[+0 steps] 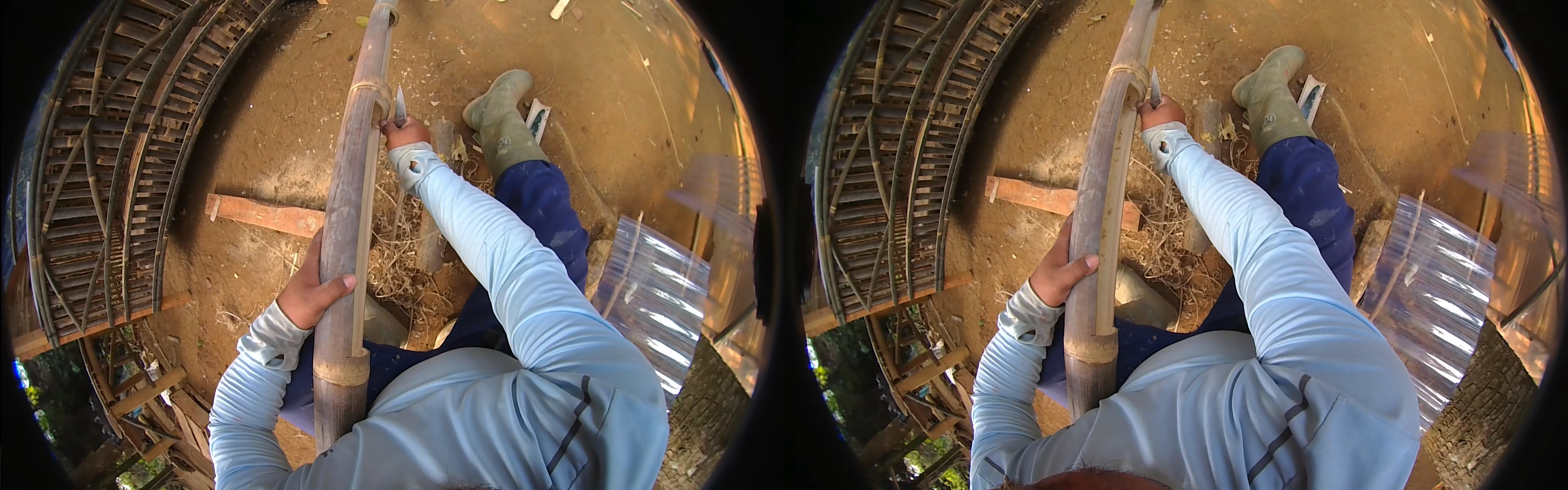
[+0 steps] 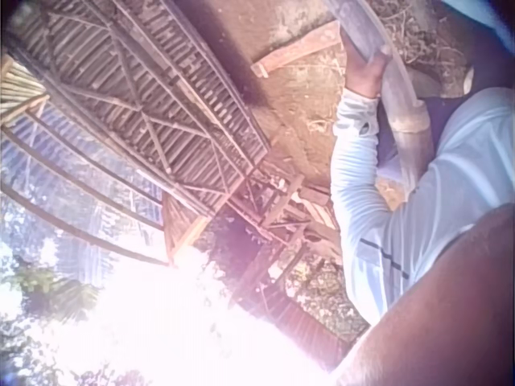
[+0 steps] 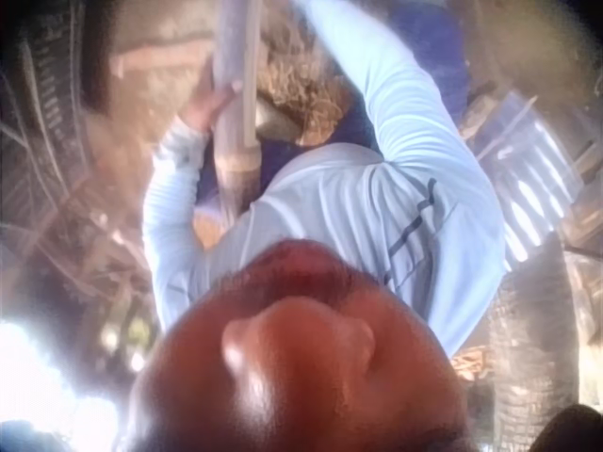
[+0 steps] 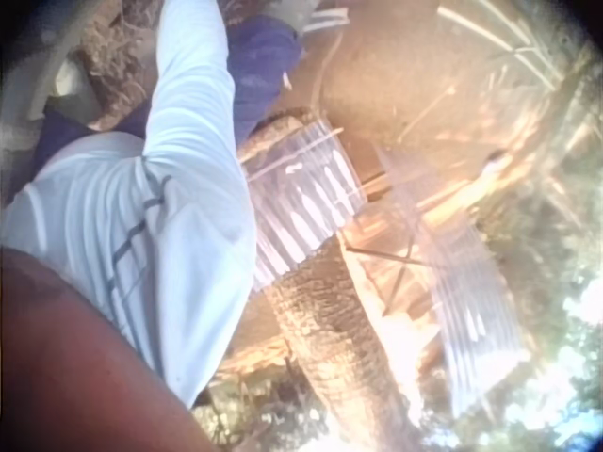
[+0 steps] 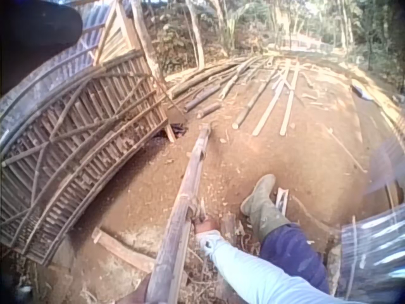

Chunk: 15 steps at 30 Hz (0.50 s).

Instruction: The person holds a long bamboo pole between their legs and uses a small knife to carve and smooth its surface. They repeatedly scrape the bamboo, rotating it to work on different sections and removing thin shavings.

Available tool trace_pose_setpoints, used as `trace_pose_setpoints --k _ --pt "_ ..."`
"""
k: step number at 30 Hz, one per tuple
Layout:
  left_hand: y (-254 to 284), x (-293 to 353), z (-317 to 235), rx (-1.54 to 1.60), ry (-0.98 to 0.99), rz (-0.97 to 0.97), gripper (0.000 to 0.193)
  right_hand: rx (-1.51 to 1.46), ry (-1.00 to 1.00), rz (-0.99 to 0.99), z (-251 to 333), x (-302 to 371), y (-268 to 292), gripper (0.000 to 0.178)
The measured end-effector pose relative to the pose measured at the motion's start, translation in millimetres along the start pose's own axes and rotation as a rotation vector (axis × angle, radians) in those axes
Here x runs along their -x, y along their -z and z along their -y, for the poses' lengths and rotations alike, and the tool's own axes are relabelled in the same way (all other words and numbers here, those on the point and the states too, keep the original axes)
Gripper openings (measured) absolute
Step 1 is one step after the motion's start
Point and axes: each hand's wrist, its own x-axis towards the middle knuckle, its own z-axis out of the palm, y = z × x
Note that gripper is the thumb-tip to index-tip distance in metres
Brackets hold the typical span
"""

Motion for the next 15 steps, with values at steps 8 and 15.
trace_pose_setpoints --k 8,15 --pt "1 1 1 0.004 0.003 0.006 0.109 0.235 -0.071 0.021 -61 8 48 0.028" --pt "-3 -4 -6 -0.002 0.009 0.022 0.108 -0.221 -0.093 0.007 -48 0 32 0.042"
